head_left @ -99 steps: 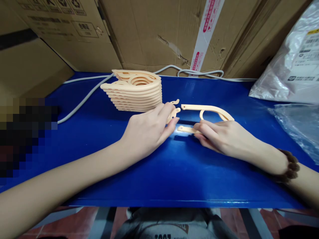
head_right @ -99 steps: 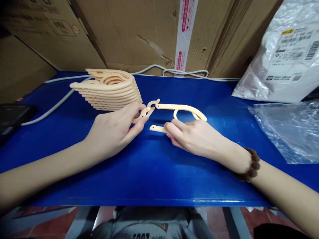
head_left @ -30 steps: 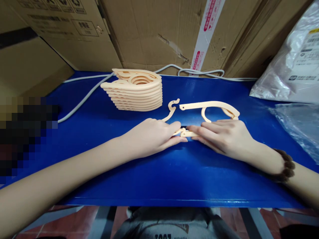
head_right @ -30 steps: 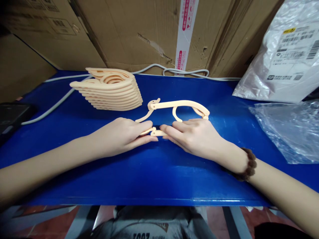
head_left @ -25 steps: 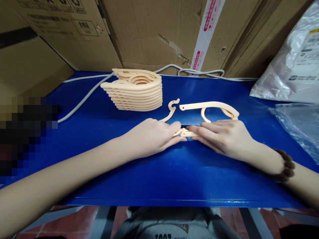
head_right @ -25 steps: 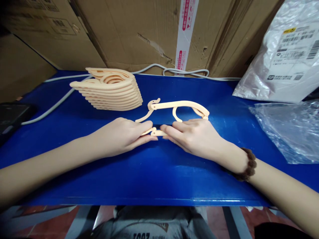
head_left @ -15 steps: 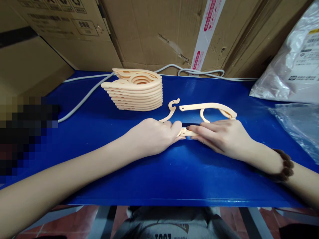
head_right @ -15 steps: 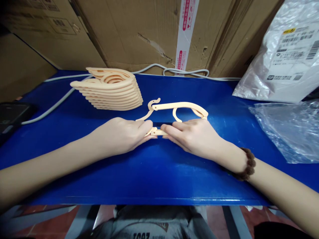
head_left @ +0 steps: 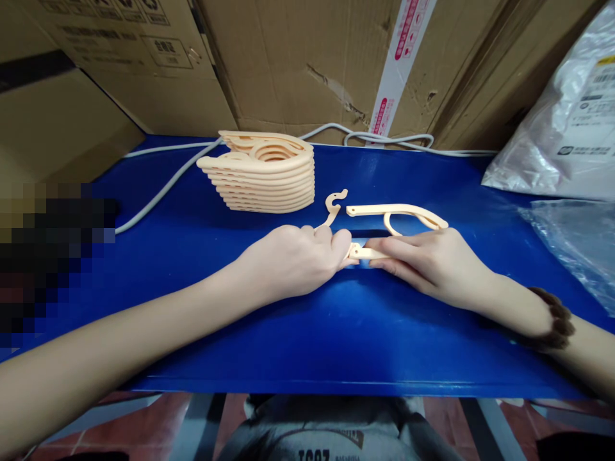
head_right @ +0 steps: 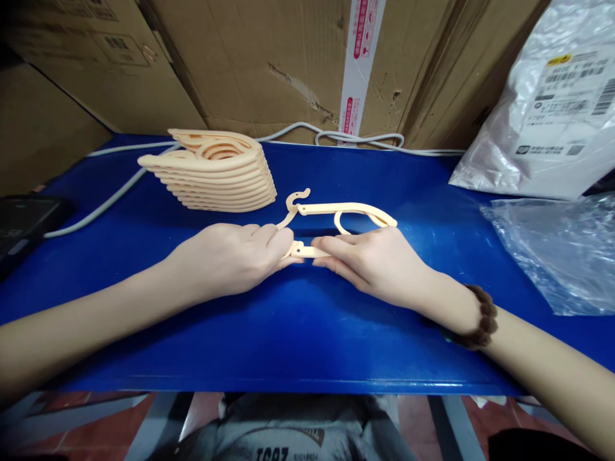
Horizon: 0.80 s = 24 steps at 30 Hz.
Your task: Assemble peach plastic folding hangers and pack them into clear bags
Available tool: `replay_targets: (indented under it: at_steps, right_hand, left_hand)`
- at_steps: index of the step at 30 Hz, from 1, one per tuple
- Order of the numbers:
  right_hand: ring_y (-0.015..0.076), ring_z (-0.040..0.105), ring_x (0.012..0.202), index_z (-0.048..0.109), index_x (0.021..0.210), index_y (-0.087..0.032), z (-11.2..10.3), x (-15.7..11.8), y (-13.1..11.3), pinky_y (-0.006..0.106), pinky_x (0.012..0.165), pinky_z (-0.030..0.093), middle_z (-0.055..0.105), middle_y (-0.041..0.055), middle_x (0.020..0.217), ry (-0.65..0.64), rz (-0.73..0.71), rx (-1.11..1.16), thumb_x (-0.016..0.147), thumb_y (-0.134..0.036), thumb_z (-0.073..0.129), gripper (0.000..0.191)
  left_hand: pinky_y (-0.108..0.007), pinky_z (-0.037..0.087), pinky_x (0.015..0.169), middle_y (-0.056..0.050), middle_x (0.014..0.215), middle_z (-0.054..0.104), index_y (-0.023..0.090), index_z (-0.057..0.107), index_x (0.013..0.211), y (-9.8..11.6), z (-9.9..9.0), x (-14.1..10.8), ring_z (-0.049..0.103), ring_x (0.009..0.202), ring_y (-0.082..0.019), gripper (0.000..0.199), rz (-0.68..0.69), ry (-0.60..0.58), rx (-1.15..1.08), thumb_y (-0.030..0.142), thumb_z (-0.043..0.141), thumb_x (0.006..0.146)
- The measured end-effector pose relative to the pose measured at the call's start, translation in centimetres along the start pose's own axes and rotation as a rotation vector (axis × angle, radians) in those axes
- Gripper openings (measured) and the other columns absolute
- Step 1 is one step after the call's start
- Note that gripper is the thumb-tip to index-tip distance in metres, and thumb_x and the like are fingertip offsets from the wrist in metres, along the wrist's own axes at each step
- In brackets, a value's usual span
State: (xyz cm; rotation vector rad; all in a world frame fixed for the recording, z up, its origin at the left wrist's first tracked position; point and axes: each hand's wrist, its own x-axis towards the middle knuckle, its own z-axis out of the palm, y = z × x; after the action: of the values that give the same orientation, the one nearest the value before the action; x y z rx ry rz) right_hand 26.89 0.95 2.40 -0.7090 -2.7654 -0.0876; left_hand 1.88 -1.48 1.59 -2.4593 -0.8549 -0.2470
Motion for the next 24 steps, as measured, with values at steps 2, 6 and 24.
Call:
replay_targets:
  at_steps: [2,6,24]
  right_hand:
    - [0.0132,0.067,0.062,0.069,0.122,-0.02,0.0,0.0,0.1,0.024,0.054,0.037,0.076,0.0024,0.081,-0.02,0.013,0.015,0.111,-0.037,0.036,0.038]
    - [0.014,0.068,0.065,0.068,0.124,-0.019,-0.1,-0.1,0.1,0.024,0.055,0.038,0.077,0.0034,0.085,-0.035,0.012,0.019,0.111,-0.036,0.039,0.037]
    - [0.0151,0.067,0.064,0.068,0.124,-0.019,0.1,-0.2,0.4,0.026,0.058,0.039,0.076,0.0027,0.084,-0.059,0.033,0.08,0.11,-0.039,0.04,0.037]
  left_hand:
    - [-0.027,0.02,0.041,-0.005,0.059,0.059,0.017,0.054,0.078,0.1,-0.2,0.0,0.057,0.046,-0.018,0.037,-0.007,-0.029,0.024,0.027,0.034,0.107]
    - [-0.027,0.021,0.042,-0.005,0.061,0.061,0.016,0.055,0.079,0.2,-0.1,0.0,0.059,0.049,-0.017,0.04,-0.023,-0.058,-0.024,0.031,0.032,0.109]
    - [-0.026,0.025,0.042,-0.004,0.059,0.058,0.017,0.053,0.073,0.0,0.1,-0.1,0.056,0.045,-0.016,0.037,0.029,0.053,0.075,0.026,0.04,0.106]
